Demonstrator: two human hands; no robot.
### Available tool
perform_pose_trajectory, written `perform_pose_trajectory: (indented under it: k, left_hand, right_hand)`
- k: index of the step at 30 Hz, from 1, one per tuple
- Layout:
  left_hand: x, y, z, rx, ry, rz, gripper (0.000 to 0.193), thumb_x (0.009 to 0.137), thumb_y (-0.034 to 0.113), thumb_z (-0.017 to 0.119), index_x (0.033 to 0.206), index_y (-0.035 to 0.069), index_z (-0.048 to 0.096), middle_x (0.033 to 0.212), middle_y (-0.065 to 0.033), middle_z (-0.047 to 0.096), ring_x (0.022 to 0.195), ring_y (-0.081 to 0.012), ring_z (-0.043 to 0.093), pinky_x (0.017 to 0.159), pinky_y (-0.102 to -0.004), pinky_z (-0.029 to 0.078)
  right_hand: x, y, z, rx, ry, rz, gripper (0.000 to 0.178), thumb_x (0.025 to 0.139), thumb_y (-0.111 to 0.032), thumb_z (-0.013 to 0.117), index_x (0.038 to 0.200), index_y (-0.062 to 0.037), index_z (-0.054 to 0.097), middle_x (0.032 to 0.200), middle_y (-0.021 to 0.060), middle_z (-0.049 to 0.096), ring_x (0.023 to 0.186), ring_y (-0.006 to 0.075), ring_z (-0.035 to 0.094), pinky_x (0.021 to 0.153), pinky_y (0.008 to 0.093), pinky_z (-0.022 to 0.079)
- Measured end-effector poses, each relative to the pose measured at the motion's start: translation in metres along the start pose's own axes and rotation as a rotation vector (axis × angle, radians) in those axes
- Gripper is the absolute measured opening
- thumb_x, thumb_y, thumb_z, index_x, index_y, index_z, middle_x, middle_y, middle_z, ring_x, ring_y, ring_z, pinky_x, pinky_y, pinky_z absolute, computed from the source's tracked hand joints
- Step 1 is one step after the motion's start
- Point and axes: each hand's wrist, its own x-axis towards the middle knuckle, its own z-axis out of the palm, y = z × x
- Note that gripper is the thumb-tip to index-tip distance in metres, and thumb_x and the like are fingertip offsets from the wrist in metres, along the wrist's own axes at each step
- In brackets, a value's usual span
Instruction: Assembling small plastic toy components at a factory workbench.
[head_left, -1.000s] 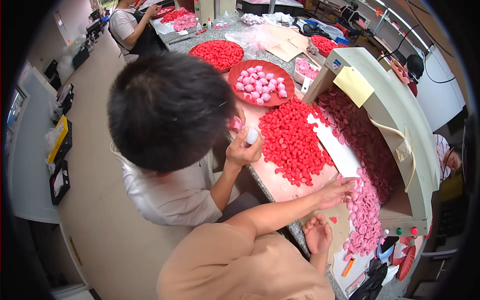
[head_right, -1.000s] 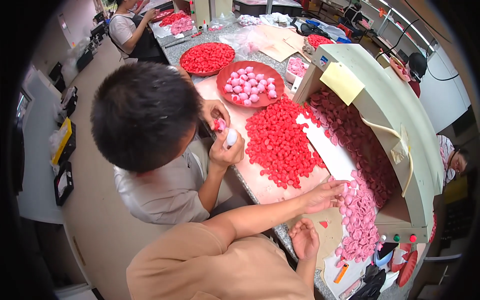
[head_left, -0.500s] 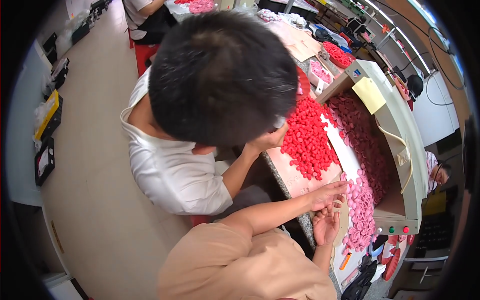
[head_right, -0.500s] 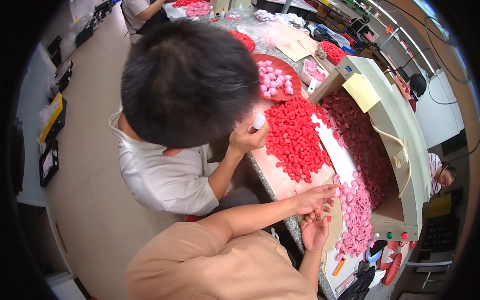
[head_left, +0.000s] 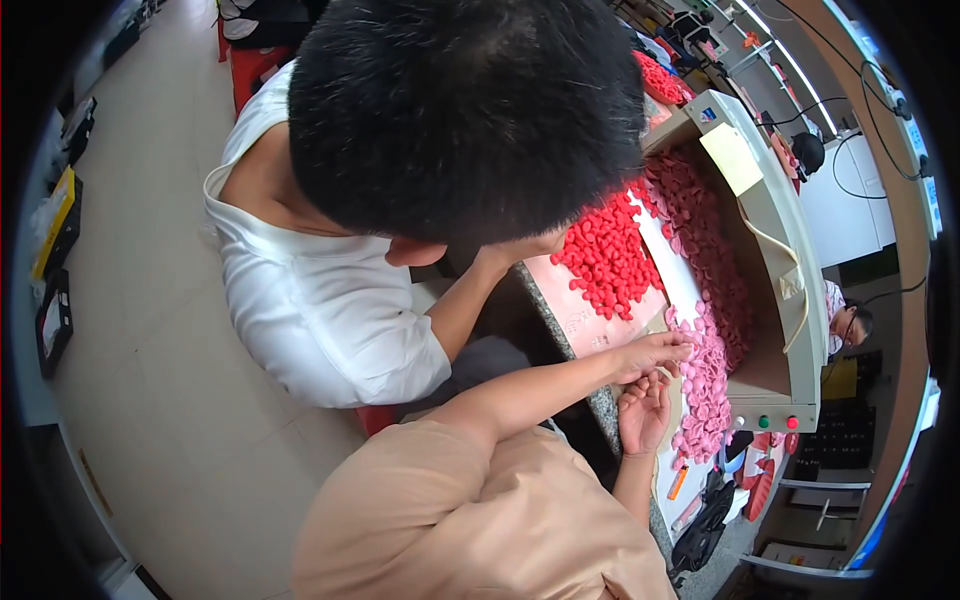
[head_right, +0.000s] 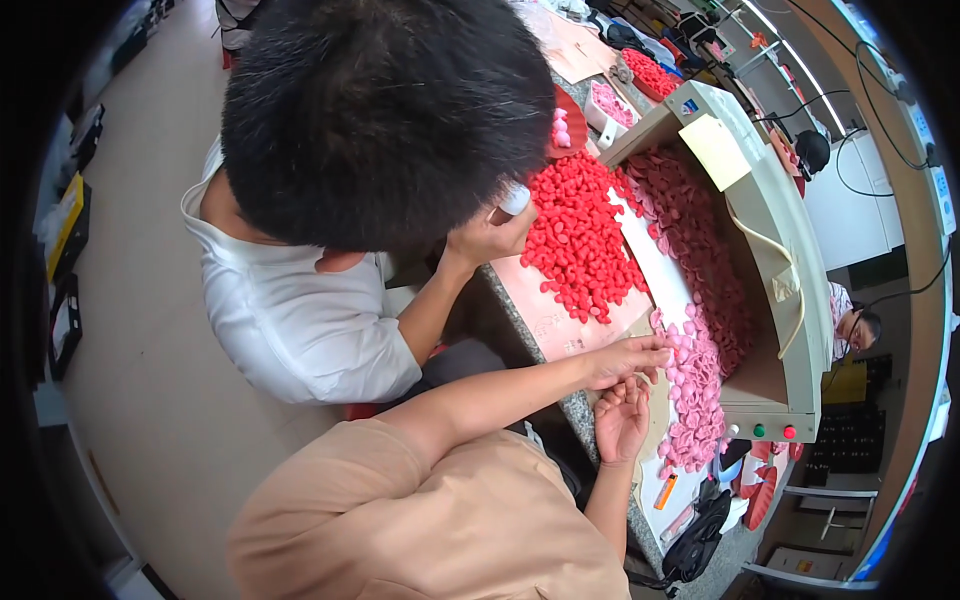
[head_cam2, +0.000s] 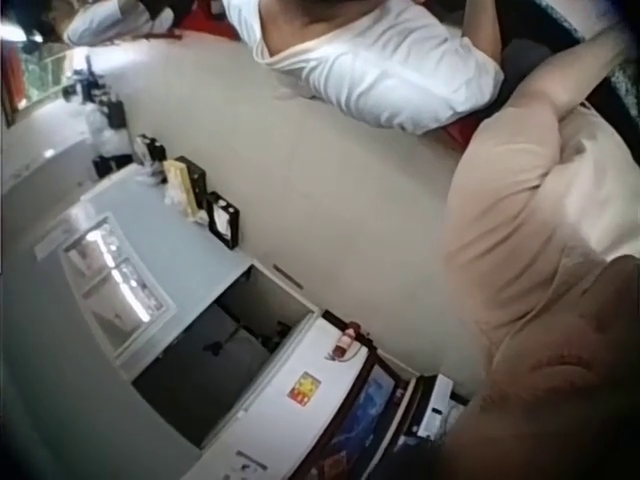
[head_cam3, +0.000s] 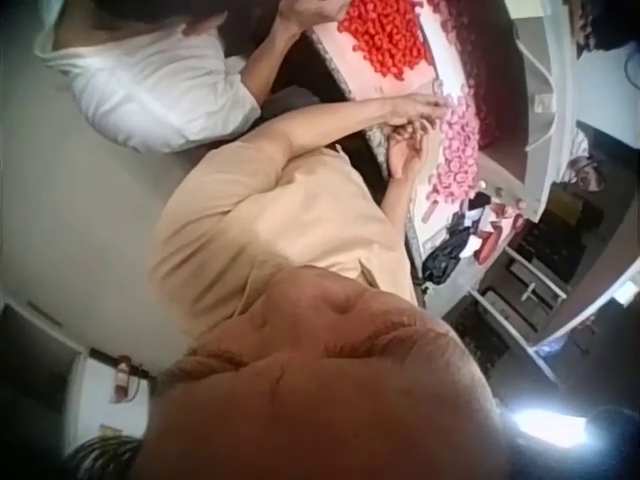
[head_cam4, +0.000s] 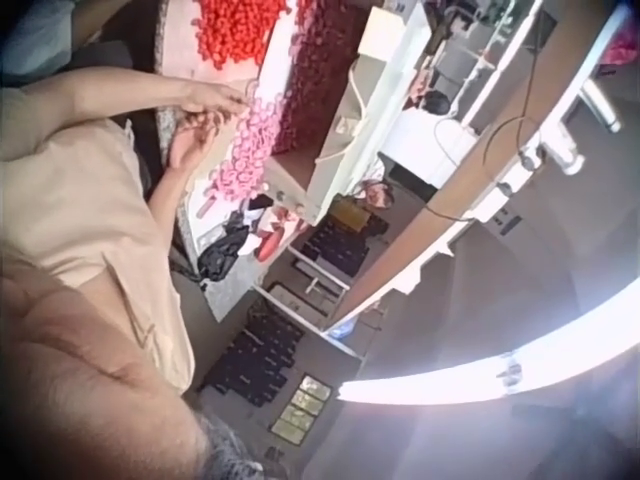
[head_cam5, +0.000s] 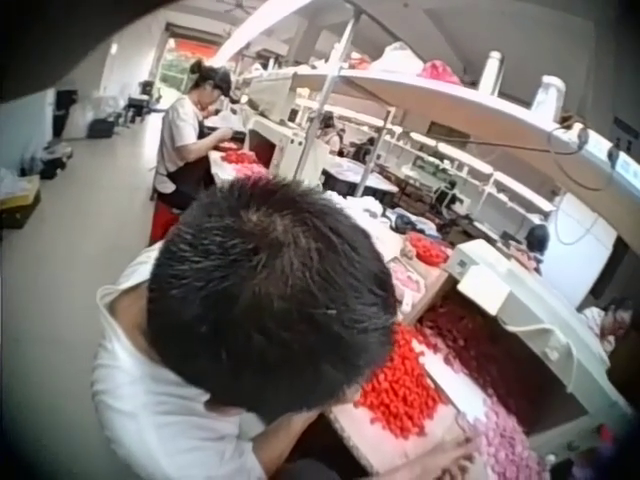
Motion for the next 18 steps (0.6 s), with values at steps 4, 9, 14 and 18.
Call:
perform_pose_trajectory:
  k: [4,9,14,18]
  left_hand:
    - [-0.0011,-0.0006,0.0005,0.007,0.021,0.0,0.038,0.088,0.028,0.061,0.119,0.012,0.048,0.098,0.002,0.052,0.075,-0.0091,0.054,0.063,-0.0259,0.049]
    - [0.0006,-0.0043,-0.0031,0.014,0.024,0.006,0.043,0.086,0.031,0.063,0.121,0.014,0.048,0.1,0.0006,0.051,0.075,-0.0093,0.054,0.063,-0.0255,0.047]
    - [0.0002,-0.0041,-0.0037,0.013,0.025,0.002,0.04,0.086,0.031,0.062,0.12,0.014,0.048,0.098,0.0004,0.051,0.075,-0.0096,0.054,0.063,-0.0252,0.047]
    - [-0.0014,-0.0032,-0.0023,0.008,0.031,0.001,0.039,0.087,0.031,0.062,0.119,0.014,0.048,0.097,0.0004,0.051,0.074,-0.0097,0.054,0.063,-0.0254,0.048]
  right_hand:
    - [-0.001,-0.0022,-0.0005,-0.009,-0.022,0.064,0.026,0.092,-0.024,0.049,0.112,-0.0078,0.051,0.105,0.0031,0.056,0.085,0.0141,0.048,0.075,0.0272,0.042]
    - [-0.0008,0.0005,0.0044,-0.008,-0.048,0.026,0.019,0.093,-0.021,0.046,0.107,-0.0096,0.052,0.107,0.004,0.057,0.085,0.0152,0.049,0.076,0.0282,0.043]
    - [-0.0014,0.0007,0.003,-0.004,-0.044,-0.011,0.017,0.095,-0.02,0.043,0.104,-0.0093,0.053,0.105,0.0056,0.057,0.085,0.0163,0.05,0.077,0.0287,0.044]
    - [-0.0025,0.0007,0.0065,-0.013,-0.056,-0.01,0.018,0.095,-0.02,0.043,0.105,-0.0092,0.053,0.105,0.0057,0.058,0.084,0.016,0.05,0.077,0.0282,0.044]
